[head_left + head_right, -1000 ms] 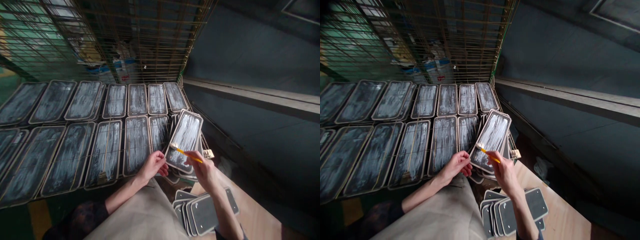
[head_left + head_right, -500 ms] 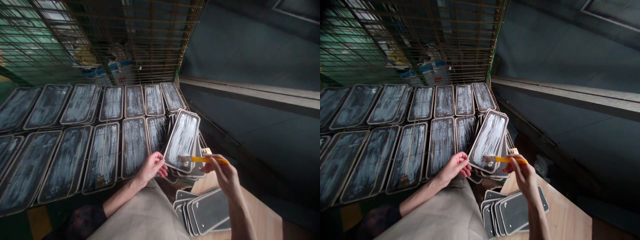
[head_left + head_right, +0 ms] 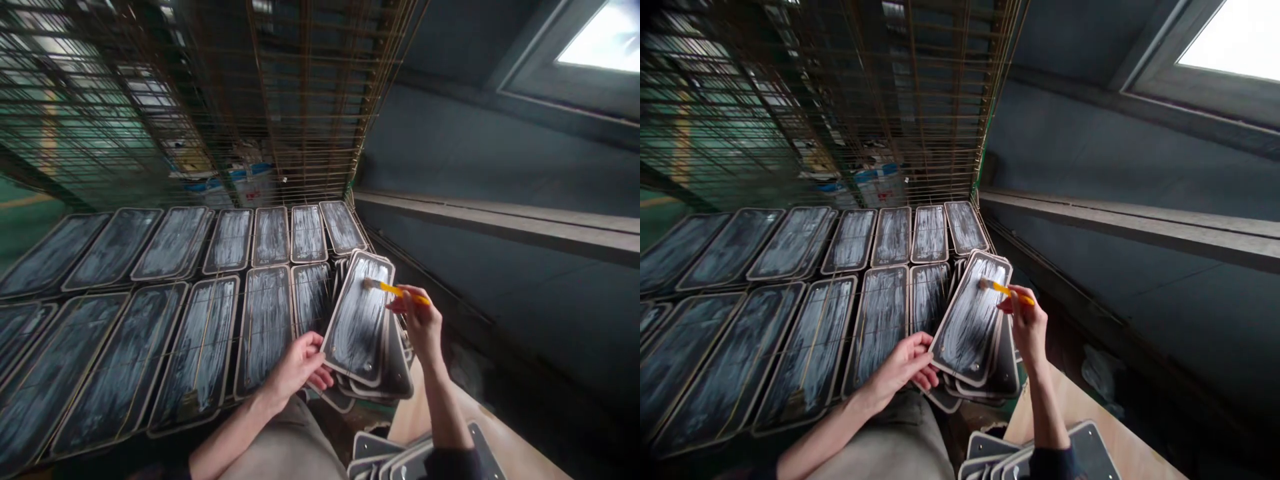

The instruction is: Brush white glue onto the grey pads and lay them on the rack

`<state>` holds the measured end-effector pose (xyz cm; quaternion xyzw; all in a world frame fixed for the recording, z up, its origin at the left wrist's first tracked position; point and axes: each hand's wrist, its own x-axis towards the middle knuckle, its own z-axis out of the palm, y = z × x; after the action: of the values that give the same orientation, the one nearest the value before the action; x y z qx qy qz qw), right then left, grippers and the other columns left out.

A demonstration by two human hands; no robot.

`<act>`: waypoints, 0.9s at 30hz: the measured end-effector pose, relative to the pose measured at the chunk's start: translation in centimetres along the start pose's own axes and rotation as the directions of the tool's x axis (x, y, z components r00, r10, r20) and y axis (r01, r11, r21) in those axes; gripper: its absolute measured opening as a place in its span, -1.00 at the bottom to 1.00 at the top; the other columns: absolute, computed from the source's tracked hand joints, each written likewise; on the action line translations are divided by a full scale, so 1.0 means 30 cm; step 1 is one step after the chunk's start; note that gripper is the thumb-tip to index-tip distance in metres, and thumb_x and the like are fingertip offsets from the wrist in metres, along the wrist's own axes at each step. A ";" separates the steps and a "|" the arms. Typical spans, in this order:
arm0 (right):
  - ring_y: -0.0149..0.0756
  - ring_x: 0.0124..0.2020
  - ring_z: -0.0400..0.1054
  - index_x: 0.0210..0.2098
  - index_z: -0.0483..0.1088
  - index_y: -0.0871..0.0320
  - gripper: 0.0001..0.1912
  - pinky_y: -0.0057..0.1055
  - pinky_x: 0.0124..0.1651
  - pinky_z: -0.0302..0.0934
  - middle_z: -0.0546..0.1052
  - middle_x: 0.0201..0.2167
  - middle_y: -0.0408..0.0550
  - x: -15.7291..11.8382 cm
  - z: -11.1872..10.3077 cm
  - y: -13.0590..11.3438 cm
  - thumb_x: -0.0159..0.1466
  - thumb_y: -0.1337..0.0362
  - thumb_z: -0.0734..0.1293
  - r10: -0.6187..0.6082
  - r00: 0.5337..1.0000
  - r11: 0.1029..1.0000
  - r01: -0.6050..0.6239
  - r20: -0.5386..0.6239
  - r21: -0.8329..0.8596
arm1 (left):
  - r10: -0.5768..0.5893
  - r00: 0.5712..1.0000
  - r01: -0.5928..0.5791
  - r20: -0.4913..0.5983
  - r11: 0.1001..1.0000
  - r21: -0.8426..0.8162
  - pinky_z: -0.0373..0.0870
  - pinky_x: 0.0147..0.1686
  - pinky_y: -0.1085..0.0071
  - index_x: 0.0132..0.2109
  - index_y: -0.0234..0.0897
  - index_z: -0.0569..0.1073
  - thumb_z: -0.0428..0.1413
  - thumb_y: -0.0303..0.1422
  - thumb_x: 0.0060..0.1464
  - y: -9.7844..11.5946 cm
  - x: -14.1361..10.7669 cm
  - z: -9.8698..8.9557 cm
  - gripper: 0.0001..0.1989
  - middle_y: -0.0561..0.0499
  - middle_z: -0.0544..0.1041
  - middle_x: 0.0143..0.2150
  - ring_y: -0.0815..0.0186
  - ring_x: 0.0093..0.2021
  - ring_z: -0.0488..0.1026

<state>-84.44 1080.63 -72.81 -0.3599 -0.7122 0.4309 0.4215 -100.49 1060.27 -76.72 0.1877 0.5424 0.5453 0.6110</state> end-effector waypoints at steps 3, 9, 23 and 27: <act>-0.27 -0.49 0.48 -0.14 0.38 0.17 -0.69 -0.33 -0.36 0.42 0.50 -0.49 -0.13 0.097 0.024 0.056 0.32 0.05 0.24 -0.050 0.995 0.999 0.052 -0.081 0.013 | 0.000 1.000 0.000 0.011 1.000 0.013 0.39 -0.60 0.52 -0.18 -0.29 0.25 0.12 -0.20 0.07 0.004 0.001 0.001 -0.71 -0.01 0.50 -0.43 0.29 -0.52 0.53; -0.27 -0.50 0.47 -0.13 0.38 0.16 -0.69 -0.32 -0.36 0.41 0.50 -0.50 -0.13 0.134 0.028 0.090 0.32 0.07 0.23 -0.113 0.972 0.990 0.093 -0.204 -0.105 | -0.021 0.999 0.026 0.041 0.992 -0.122 0.37 -0.61 0.56 -0.15 -0.30 0.26 0.13 -0.32 0.04 -0.004 0.008 -0.014 -0.74 -0.02 0.52 -0.43 0.31 -0.53 0.52; -0.24 -0.48 0.47 -0.05 0.36 0.19 -0.69 -0.19 -0.28 0.41 0.51 -0.41 -0.08 -0.016 -0.002 -0.044 0.31 0.13 0.26 -0.156 0.894 0.987 0.154 -0.420 -0.040 | 0.057 0.959 0.037 0.276 0.946 -0.322 0.32 -0.69 0.58 -0.05 -0.31 0.30 0.10 -0.40 0.03 0.072 0.021 -0.036 -0.69 -0.05 0.55 -0.45 0.33 -0.62 0.48; -0.23 -0.46 0.46 -0.01 0.36 0.17 -0.66 -0.15 -0.26 0.40 0.52 -0.35 -0.03 -0.060 0.011 -0.055 0.29 0.13 0.28 -0.091 0.892 0.993 0.112 -0.443 0.022 | 0.173 0.932 -0.041 0.320 0.924 -0.381 0.35 -0.67 0.55 -0.04 -0.30 0.31 0.08 -0.41 0.03 0.176 0.026 -0.014 -0.69 -0.01 0.53 -0.47 0.35 -0.62 0.47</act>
<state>-84.30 1078.33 -71.91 -0.4005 -0.6055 0.3323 0.6021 -103.43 1062.57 -72.90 0.1928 0.3030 0.6283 0.6901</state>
